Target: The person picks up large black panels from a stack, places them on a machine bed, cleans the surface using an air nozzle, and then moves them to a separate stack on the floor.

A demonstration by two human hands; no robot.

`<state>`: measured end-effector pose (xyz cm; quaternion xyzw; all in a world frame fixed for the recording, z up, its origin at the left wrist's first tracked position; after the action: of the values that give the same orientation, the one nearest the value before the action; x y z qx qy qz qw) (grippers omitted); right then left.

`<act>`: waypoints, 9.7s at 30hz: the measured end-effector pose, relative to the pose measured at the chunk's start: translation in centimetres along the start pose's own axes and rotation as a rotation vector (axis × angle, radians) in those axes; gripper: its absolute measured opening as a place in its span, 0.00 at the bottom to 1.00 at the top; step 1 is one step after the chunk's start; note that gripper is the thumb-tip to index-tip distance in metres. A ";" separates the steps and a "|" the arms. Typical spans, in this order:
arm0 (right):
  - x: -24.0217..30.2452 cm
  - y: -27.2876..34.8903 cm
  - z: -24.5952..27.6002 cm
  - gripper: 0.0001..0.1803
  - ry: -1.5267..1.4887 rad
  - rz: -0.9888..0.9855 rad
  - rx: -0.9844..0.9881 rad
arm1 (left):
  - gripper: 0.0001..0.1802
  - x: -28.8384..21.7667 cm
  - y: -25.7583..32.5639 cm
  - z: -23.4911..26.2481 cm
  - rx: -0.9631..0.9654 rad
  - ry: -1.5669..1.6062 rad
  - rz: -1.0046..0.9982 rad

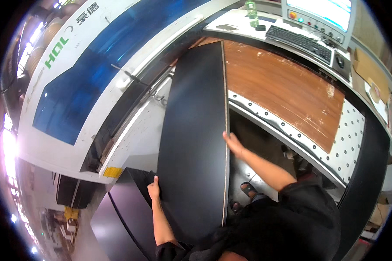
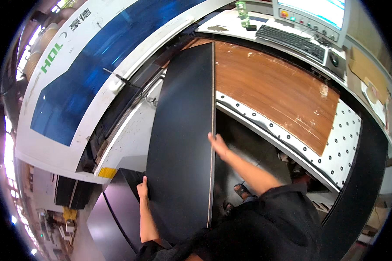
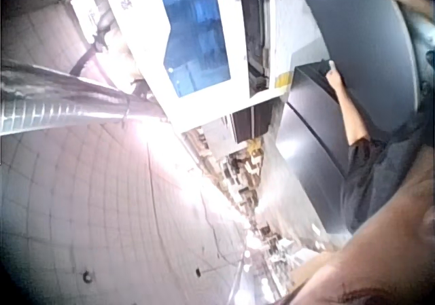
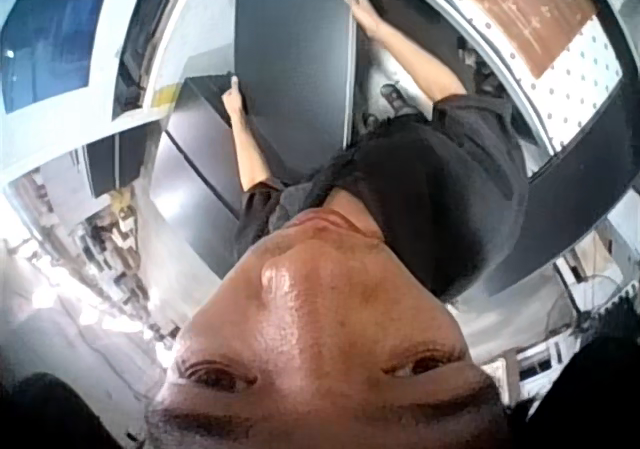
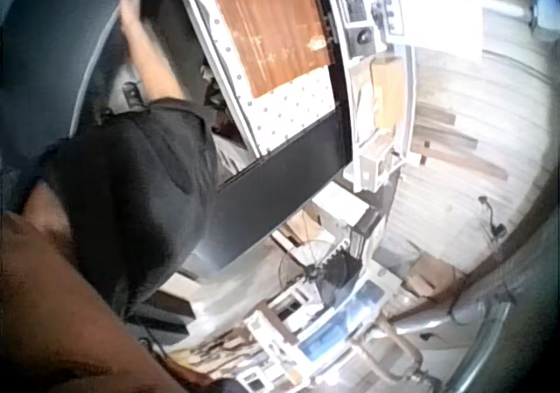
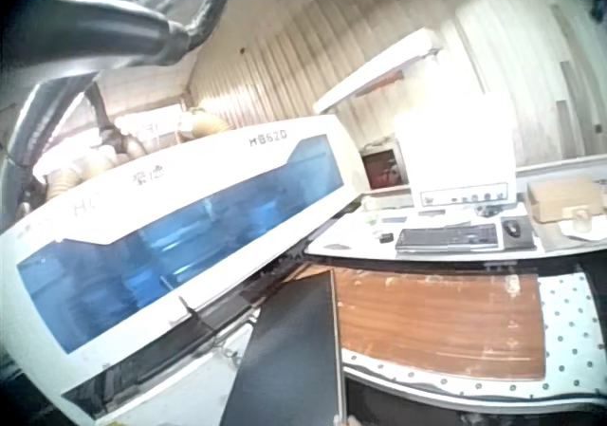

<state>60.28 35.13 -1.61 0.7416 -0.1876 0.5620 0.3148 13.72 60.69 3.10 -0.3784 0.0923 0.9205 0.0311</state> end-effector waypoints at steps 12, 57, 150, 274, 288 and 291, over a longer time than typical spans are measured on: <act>-11.3 28.7 -7.4 0.36 -0.081 -0.451 0.447 | 0.29 -1.5 -9.4 -9.1 0.174 0.198 -0.144; 8.8 23.0 18.3 0.24 1.221 0.349 -0.666 | 0.22 -38.8 21.2 -32.0 0.641 0.086 -0.888; 16.6 -3.9 17.9 0.30 1.337 0.292 -0.528 | 0.61 -50.0 -20.7 -45.0 0.309 -0.289 -0.797; 9.0 18.0 38.4 0.31 1.186 -0.215 -1.425 | 0.66 -56.7 -26.6 -49.0 0.308 -0.372 -0.851; 9.3 18.1 38.0 0.31 1.285 -0.218 -1.411 | 0.66 -56.6 -26.5 -48.7 0.300 -0.361 -0.870; 9.4 18.2 37.6 0.30 1.365 -0.200 -1.405 | 0.68 -56.2 -26.9 -48.8 0.304 -0.358 -0.859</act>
<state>78.49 -3.01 5.64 -0.0854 -0.1933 0.6008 0.7710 90.82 78.35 4.62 -0.2092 0.0543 0.8513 0.4781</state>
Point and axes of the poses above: each hand's wrist, its own y-axis away from the middle knuckle, its own z-axis out of the back of the hand, x = y × z, the point moved 6 cm from there along -y, towards the middle knuckle, and after that the axes turned 2 degrees about x, right-handed, at the moved point
